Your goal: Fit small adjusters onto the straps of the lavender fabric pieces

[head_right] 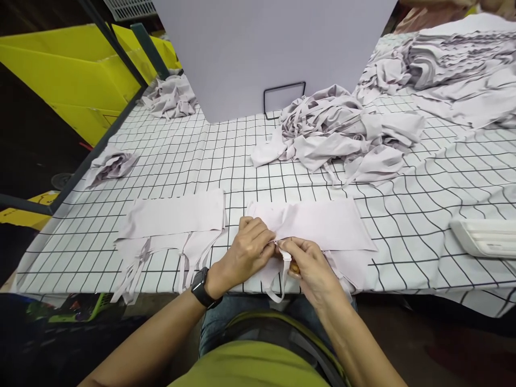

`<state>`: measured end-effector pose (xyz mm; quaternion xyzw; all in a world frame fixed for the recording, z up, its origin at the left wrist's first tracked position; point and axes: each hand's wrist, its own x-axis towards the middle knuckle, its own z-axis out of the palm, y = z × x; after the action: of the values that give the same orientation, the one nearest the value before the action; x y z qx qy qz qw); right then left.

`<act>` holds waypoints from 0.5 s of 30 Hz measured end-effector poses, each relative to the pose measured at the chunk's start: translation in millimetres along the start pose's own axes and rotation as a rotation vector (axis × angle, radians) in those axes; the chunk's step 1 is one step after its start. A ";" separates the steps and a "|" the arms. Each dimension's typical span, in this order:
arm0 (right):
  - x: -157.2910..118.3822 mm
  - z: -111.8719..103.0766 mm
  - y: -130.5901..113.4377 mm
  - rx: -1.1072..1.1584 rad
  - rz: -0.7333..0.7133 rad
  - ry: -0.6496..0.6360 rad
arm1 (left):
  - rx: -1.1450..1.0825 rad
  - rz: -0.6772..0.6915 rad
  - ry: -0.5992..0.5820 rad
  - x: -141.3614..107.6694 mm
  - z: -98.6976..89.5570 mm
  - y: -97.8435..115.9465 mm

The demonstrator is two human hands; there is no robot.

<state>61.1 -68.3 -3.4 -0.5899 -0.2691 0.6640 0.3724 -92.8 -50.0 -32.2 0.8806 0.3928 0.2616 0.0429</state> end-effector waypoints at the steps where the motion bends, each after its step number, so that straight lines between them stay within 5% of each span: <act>1: -2.1 -0.6 2.3 -0.023 -0.017 -0.008 | 0.015 0.005 -0.019 -0.9 -1.7 -0.2; 5: -17.8 -14.6 13.8 -0.351 -0.156 -0.031 | 0.030 0.007 -0.141 -9.9 -20.4 -1.7; 8: -22.5 -45.3 9.6 -0.582 -0.233 -0.028 | -0.121 -0.082 -0.218 -17.5 -41.2 -5.7; 11: -6.3 -84.9 -12.2 -0.721 -0.353 0.299 | -0.265 -0.228 -0.216 -14.5 -50.1 -15.3; 13: 15.6 -107.1 -30.3 -0.829 -0.441 0.576 | -0.189 -0.353 -0.165 -3.3 -45.1 -24.1; 15: 40.8 -122.2 -44.8 -0.922 -0.492 0.700 | -0.045 -0.466 -0.140 12.7 -35.4 -33.0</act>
<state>188.1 -19.3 -11.0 -0.7932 -0.5177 0.1421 0.2875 -125.3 -22.8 -5.7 0.7810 0.5754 0.1919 0.1489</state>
